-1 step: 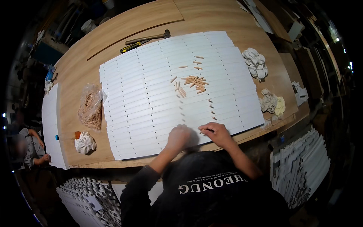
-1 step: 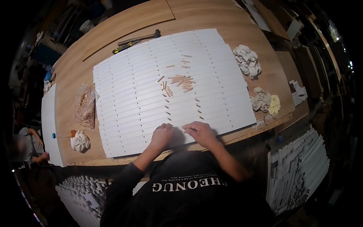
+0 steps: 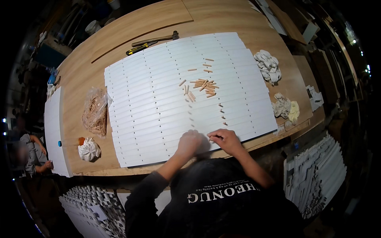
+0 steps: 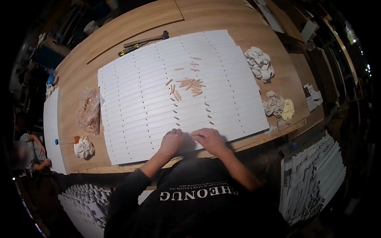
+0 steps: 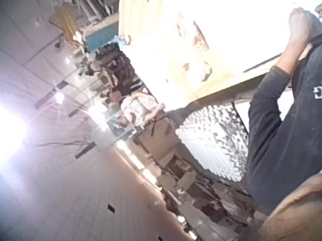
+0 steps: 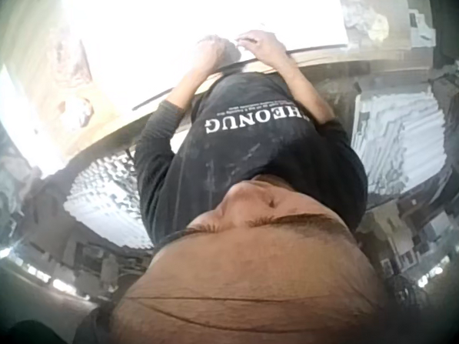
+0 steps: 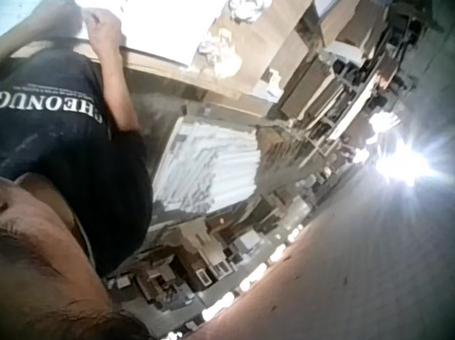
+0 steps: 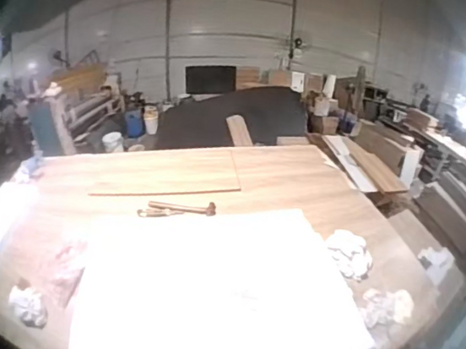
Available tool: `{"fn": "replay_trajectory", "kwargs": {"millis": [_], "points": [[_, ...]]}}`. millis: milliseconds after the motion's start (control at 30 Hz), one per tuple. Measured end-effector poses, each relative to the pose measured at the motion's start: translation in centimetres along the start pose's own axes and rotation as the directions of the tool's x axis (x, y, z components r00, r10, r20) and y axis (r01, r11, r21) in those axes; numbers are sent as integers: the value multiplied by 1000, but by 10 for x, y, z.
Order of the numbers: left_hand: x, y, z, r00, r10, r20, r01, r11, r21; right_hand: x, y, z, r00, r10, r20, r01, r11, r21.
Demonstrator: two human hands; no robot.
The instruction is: The person wipes a series of white panels with a cloth and then inserts wooden pegs into pre-drilled holes in the panels.
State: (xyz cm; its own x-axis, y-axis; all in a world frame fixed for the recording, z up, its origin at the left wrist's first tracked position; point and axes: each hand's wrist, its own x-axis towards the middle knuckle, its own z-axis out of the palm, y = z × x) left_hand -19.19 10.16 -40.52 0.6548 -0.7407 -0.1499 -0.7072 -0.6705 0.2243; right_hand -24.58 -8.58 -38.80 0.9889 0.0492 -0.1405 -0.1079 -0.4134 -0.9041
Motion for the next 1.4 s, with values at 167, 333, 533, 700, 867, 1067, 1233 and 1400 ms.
{"fn": "replay_trajectory", "kwargs": {"millis": [167,333,533,700,867,1067,1233,1400], "points": [[9,-4,-13,993,39,107,-32,997,-74,-2,8,19,992,122,-10,-122,986,-117],[-16,-38,-14,951,-308,-29,209,709,-674,8,11,40,1000,-3,27,8,981,-196],[-58,-43,-3,813,-581,17,322,426,-846,18,10,42,955,-232,187,275,927,-256],[-49,-66,-12,776,-629,-56,235,371,-898,23,-4,53,903,-159,399,357,796,-489],[37,-95,-45,821,-479,-309,116,671,-732,24,-3,53,925,-116,361,292,824,-485],[135,-141,-20,792,-488,-368,303,837,-456,27,-16,30,974,-155,167,193,950,-244],[144,-147,-19,853,-372,-365,283,919,-276,79,-27,-9,959,-279,-45,236,879,-415],[113,-150,-16,826,-458,-328,326,864,-383,155,-13,3,977,-199,-75,141,869,-475]]}}
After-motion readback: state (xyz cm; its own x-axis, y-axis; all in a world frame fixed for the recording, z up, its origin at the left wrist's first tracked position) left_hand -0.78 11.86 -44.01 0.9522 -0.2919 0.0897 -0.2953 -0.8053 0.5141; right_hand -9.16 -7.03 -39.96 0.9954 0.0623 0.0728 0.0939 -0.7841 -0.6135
